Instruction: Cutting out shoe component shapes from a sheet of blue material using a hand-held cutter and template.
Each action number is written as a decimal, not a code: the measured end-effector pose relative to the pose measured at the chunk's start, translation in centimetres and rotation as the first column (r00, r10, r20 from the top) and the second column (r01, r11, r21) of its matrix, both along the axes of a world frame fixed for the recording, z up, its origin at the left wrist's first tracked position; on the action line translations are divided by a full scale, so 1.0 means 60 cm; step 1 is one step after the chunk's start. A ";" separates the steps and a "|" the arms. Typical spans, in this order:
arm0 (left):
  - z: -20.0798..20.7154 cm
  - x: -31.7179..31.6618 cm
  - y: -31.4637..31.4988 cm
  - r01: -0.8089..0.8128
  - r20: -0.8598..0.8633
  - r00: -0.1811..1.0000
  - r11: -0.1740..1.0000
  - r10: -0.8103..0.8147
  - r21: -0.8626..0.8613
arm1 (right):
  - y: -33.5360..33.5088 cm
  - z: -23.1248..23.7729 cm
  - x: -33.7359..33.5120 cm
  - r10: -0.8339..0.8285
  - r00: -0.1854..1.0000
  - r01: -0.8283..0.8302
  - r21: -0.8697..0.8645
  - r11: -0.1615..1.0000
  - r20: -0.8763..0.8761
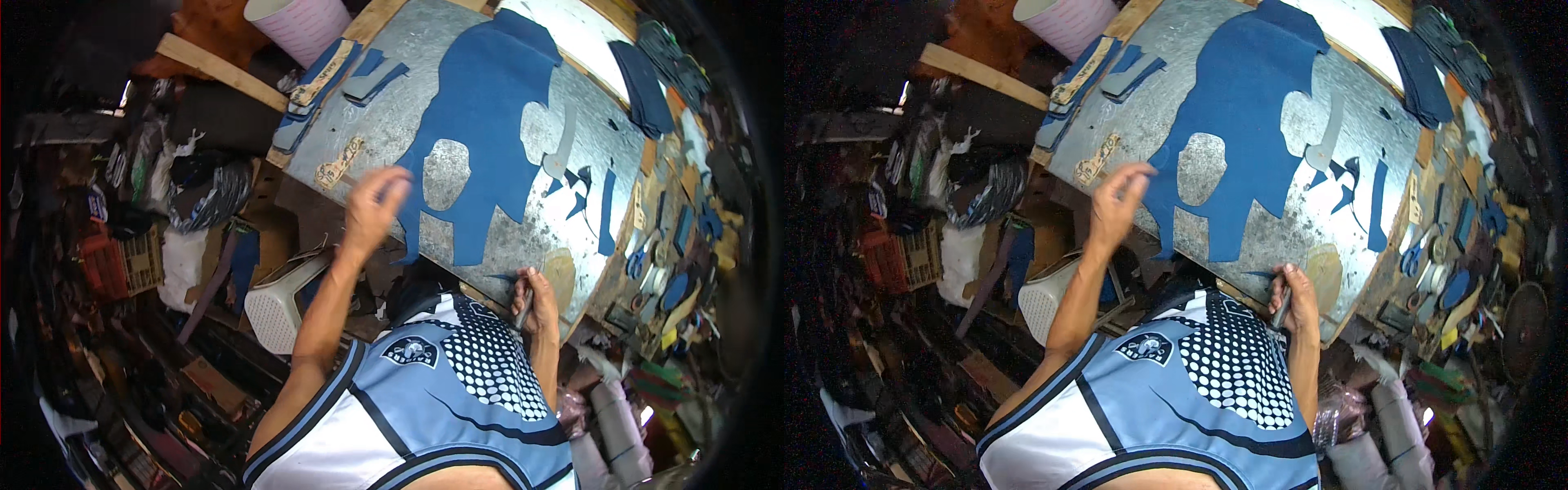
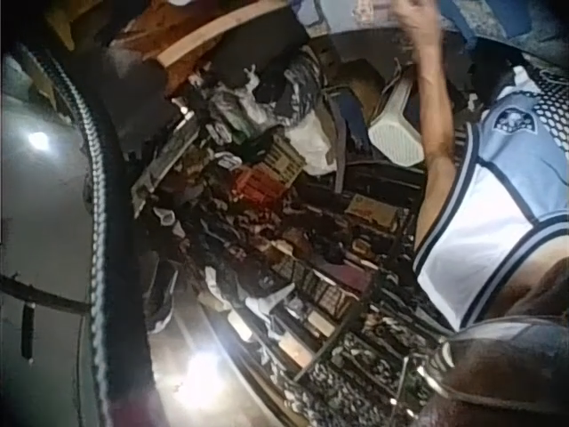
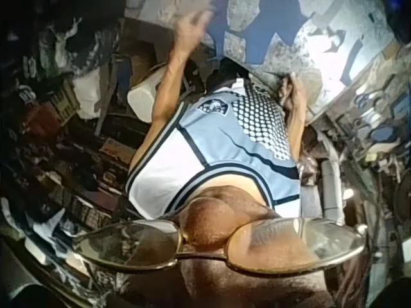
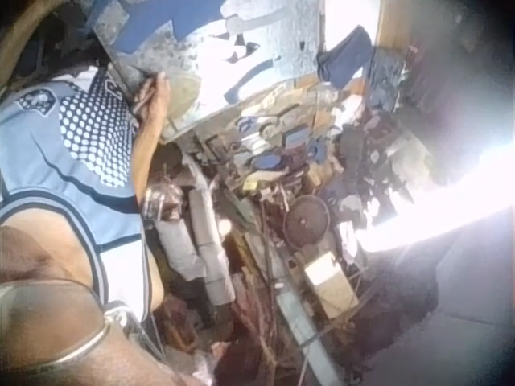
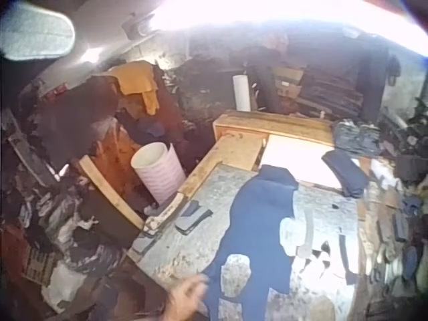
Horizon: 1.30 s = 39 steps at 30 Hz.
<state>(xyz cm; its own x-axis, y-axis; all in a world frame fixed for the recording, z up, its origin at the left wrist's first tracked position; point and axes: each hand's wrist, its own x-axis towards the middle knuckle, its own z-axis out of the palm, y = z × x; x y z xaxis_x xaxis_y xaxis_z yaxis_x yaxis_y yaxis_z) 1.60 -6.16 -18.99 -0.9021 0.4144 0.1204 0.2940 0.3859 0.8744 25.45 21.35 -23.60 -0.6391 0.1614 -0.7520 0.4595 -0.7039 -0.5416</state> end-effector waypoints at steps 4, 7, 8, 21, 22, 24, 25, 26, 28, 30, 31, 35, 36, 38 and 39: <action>0.201 0.089 0.130 0.438 -0.058 0.597 0.264 -0.800 0.859 | -0.010 -0.025 0.000 0.007 0.994 -0.030 0.217 0.976 0.106; 0.307 0.129 0.155 0.202 -0.423 0.028 -0.410 -0.906 0.890 | -0.026 -0.036 0.008 -0.018 0.992 -0.033 0.400 0.916 0.125; 0.328 0.141 0.174 0.135 -0.637 0.028 -0.629 -0.770 0.766 | -0.030 -0.040 0.007 -0.021 0.993 -0.030 0.414 0.910 0.117; 0.351 0.156 0.104 -0.357 -0.731 -0.290 -0.639 -0.617 0.681 | -0.047 -0.033 0.004 -0.088 0.984 -0.009 0.535 0.845 0.155; 0.351 0.151 0.098 -0.364 -0.712 -0.314 -0.613 -0.629 0.702 | -0.046 -0.032 0.005 -0.073 0.988 -0.011 0.544 0.839 0.133; 0.351 0.147 0.079 -0.395 -0.691 -0.378 -0.568 -0.616 0.722 | -0.050 -0.021 0.008 -0.115 0.985 0.018 0.582 0.813 0.130; 0.351 0.148 0.062 -0.420 -0.692 -0.413 -0.550 -0.592 0.721 | -0.048 -0.030 0.007 -0.078 0.988 -0.017 0.609 0.793 0.130; 0.357 0.155 0.058 -0.463 -0.697 -0.448 -0.521 -0.561 0.717 | -0.035 -0.033 0.016 -0.059 0.987 -0.048 0.630 0.775 0.148; 0.363 0.176 0.073 -0.523 -0.698 -0.518 -0.463 -0.495 0.716 | -0.038 -0.034 -0.006 -0.091 0.976 -0.026 0.528 0.849 0.196; 0.364 0.187 0.088 -0.550 -0.684 -0.588 -0.407 -0.432 0.730 | -0.049 -0.030 -0.027 -0.070 0.983 -0.028 0.510 0.860 0.172; 0.367 0.195 0.089 -0.560 -0.673 -0.625 -0.375 -0.394 0.739 | -0.044 -0.035 -0.017 -0.044 0.990 -0.035 0.531 0.847 0.135; 0.375 0.227 0.086 -0.561 -0.689 -0.644 -0.408 -0.333 0.721 | -0.046 -0.033 0.001 -0.131 0.984 0.050 0.524 0.851 0.119; 0.377 0.225 0.092 -0.561 -0.678 -0.655 -0.386 -0.334 0.732 | -0.048 -0.035 -0.001 -0.129 0.986 0.057 0.521 0.852 0.103; 0.378 0.223 0.104 -0.555 -0.649 -0.680 -0.340 -0.341 0.760 | -0.053 -0.040 -0.006 -0.138 0.989 0.093 0.497 0.863 0.055; 0.378 0.228 0.107 -0.557 -0.648 -0.687 -0.335 -0.328 0.760 | -0.053 -0.039 -0.004 -0.152 0.987 0.107 0.500 0.859 0.051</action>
<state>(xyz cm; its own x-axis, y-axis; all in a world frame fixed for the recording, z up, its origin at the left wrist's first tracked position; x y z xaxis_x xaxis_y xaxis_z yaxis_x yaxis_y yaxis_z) 15.28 0.24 3.72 0.3327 0.2639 0.9054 -0.8249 0.5468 0.1437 25.24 18.18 -25.92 -0.5234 0.6034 -0.6016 0.4432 -0.4102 -0.7970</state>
